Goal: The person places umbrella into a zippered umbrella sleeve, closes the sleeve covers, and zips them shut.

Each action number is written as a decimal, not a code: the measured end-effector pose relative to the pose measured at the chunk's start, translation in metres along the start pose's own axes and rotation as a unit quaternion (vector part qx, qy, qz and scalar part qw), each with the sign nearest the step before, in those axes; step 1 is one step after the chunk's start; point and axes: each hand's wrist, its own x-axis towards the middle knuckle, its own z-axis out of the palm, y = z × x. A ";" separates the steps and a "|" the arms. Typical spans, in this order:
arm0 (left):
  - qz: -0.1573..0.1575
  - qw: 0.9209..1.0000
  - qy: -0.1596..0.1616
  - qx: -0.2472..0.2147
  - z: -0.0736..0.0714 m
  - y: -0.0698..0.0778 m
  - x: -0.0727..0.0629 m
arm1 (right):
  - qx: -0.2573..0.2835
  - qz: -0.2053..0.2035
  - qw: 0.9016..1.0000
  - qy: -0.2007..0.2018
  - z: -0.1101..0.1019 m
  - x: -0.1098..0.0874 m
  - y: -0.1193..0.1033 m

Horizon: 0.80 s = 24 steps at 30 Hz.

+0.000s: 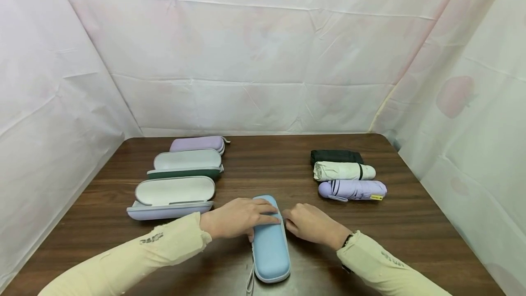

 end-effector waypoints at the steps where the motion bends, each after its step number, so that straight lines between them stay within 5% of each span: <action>1: -0.001 1.000 0.000 0.000 0.000 0.000 0.000 | -0.004 -0.002 1.000 0.000 0.000 0.000 0.000; 15: -0.013 1.000 -0.007 -0.003 0.000 -0.002 0.000 | -0.023 0.000 1.000 -0.012 -0.001 -0.004 -0.003; 24: -0.031 0.997 -0.005 0.069 0.003 -0.002 0.000 | -0.018 -0.008 1.000 -0.012 -0.002 -0.013 -0.005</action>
